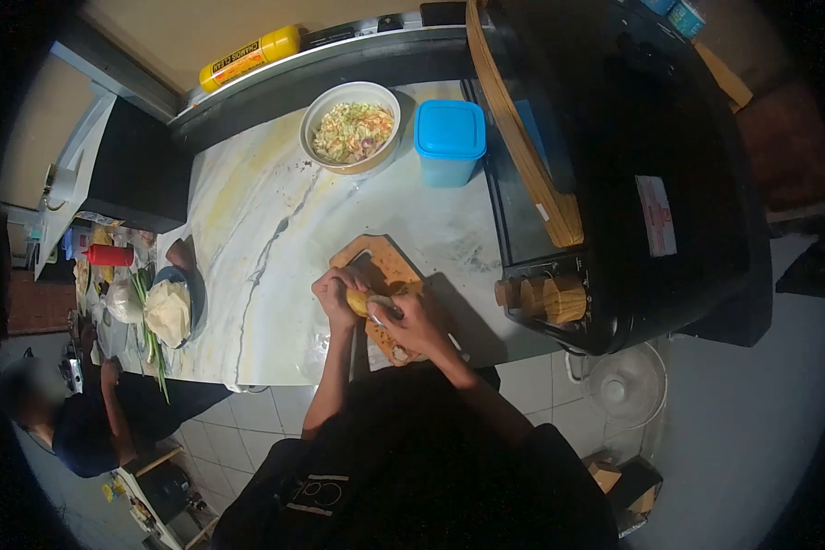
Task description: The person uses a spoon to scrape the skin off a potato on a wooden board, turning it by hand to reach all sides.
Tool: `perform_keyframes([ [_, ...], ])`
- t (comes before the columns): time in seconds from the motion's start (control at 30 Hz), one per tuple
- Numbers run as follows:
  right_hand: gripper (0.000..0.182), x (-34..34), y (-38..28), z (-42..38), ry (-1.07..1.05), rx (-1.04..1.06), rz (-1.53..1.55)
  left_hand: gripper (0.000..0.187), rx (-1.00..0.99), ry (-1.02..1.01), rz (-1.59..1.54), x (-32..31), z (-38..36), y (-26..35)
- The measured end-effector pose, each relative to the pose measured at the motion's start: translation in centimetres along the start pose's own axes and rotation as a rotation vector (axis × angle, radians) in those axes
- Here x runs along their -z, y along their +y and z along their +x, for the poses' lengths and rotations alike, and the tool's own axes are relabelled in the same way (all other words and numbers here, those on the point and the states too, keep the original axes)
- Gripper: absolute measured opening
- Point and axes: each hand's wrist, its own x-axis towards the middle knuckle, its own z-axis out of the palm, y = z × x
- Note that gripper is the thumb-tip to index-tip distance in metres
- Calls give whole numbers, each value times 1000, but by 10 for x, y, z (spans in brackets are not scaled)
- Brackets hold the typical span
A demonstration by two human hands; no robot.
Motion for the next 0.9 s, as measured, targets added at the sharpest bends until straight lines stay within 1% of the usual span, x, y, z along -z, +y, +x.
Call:
perform_keyframes([
  [0.03,37,1,-1,2,-3,-34,-17,29,4,-10,7,1,3,0],
  [0.13,36,9,5,6,3,52,-102,30,7,-30,-36,1,4,-3],
  [0.17,34,6,8,4,-4,14,-30,30,6,-25,-37,1,1,-4],
  [0.27,31,-1,30,5,-14,61,-218,30,2,-20,-35,3,2,-2],
  [0.37,34,6,12,10,53,83,-102,31,6,-24,-43,1,5,0],
  [0.47,38,4,17,7,58,137,-361,31,1,-38,-48,2,4,-4],
  [0.57,33,3,0,8,40,66,-7,31,-3,-32,-50,4,2,-2],
  [0.67,34,8,14,8,11,19,-252,31,2,-43,-47,0,5,-2],
  [0.7,35,9,10,7,21,195,-391,31,0,-42,-53,2,4,-3],
  [0.8,32,4,-5,2,-45,-8,-71,31,-1,-31,-40,4,2,-2],
  [0.83,31,7,7,7,-46,-21,-124,31,-2,-28,-35,2,3,-2],
  [0.9,36,6,3,3,5,95,-117,33,11,-31,-54,5,1,-3],
])
